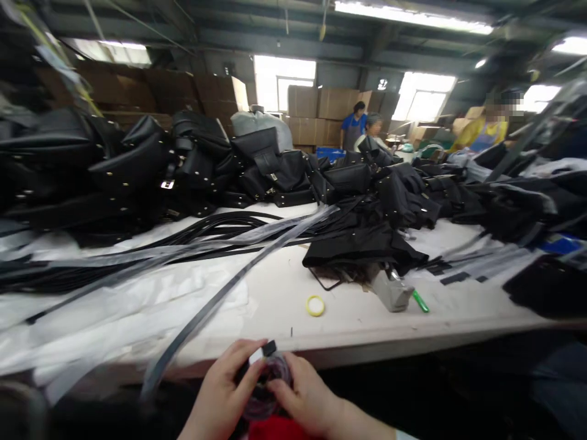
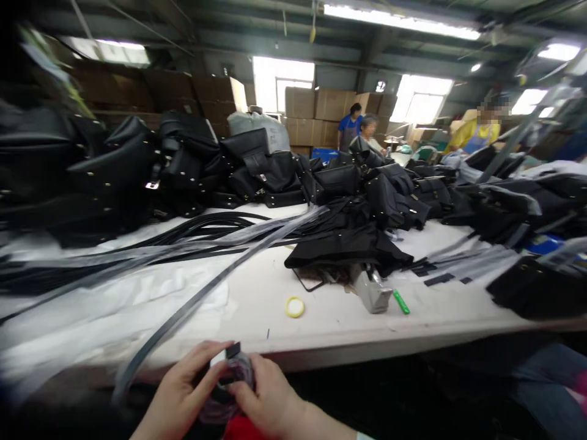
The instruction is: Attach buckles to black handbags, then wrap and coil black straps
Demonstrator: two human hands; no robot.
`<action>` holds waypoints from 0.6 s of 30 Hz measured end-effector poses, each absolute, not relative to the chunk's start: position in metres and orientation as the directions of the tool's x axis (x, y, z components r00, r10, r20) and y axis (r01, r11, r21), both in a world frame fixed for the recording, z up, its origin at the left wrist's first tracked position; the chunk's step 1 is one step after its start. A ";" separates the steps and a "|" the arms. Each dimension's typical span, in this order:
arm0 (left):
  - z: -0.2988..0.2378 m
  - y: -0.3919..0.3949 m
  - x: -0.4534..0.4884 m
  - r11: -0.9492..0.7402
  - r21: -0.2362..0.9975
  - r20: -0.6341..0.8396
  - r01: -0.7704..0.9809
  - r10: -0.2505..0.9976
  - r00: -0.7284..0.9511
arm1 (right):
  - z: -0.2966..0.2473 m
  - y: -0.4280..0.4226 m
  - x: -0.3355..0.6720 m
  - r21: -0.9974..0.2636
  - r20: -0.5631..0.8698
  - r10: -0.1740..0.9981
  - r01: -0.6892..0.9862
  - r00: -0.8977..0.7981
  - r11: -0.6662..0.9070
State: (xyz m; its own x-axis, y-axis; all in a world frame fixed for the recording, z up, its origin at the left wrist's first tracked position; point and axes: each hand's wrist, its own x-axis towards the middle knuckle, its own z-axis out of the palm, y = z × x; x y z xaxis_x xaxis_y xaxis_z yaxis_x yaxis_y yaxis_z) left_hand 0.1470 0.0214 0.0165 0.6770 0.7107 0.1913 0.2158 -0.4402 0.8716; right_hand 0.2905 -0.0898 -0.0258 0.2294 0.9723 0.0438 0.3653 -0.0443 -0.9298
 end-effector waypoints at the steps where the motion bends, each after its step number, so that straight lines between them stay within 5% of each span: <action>1: 0.019 0.019 0.154 -0.520 0.826 0.239 0.217 0.671 0.702 | -0.027 -0.093 0.295 -0.938 0.039 0.965 0.342 0.259 -0.054; 7: 0.042 0.036 0.217 -0.860 0.496 0.476 0.121 0.386 0.790 | -0.047 -0.112 0.344 -0.986 -0.039 0.946 0.142 0.322 -0.089; 10: 0.054 0.065 0.264 -0.897 0.420 0.572 0.139 0.380 0.727 | -0.044 -0.133 0.378 -0.990 -0.063 0.919 0.092 0.389 -0.107; 18: 0.030 0.109 0.430 -0.896 0.343 0.285 0.283 0.386 0.877 | 0.040 -0.164 0.473 -0.874 0.015 0.907 0.446 0.421 -0.192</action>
